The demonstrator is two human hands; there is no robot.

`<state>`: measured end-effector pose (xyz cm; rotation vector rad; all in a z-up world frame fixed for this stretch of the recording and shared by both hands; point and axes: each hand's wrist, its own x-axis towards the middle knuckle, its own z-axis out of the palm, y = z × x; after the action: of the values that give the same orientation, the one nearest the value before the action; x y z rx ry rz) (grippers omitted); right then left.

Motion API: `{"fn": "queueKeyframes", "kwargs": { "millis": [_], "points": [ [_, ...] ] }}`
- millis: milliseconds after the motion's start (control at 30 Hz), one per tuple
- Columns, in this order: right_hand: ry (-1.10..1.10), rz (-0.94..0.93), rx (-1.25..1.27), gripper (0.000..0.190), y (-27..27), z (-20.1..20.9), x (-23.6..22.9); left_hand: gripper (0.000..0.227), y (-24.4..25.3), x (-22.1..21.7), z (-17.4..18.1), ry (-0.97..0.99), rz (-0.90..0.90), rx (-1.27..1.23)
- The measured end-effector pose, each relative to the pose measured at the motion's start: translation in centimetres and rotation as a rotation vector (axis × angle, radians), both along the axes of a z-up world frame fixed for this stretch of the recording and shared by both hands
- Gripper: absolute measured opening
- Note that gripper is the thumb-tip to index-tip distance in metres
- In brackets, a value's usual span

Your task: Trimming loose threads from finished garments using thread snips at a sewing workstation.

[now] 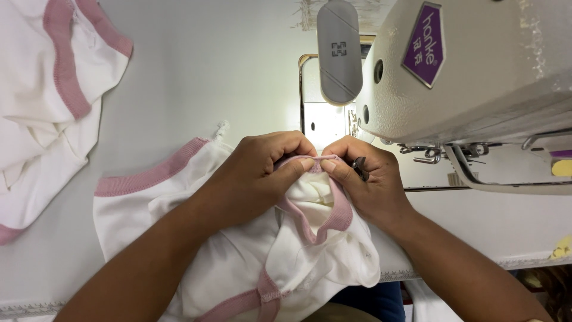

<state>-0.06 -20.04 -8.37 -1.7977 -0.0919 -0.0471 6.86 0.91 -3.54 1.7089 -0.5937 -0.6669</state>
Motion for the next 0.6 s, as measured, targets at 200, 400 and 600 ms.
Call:
{"fn": "queueKeyframes", "kwargs": {
  "millis": [200,400,600],
  "points": [
    [0.008,-0.002,0.015,0.015,0.01,0.03,-0.01,0.019,0.01,0.11,-0.15,0.022,-0.005,-0.016],
    [0.005,0.0,0.014,0.015,-0.03,0.09,0.0,0.018,0.04,0.02,-0.19,0.032,0.0,-0.025],
    [-0.006,-0.003,0.022,0.016,0.02,0.12,0.02,0.016,0.0,-0.01,0.03,0.035,0.007,-0.025]
  ]
}}
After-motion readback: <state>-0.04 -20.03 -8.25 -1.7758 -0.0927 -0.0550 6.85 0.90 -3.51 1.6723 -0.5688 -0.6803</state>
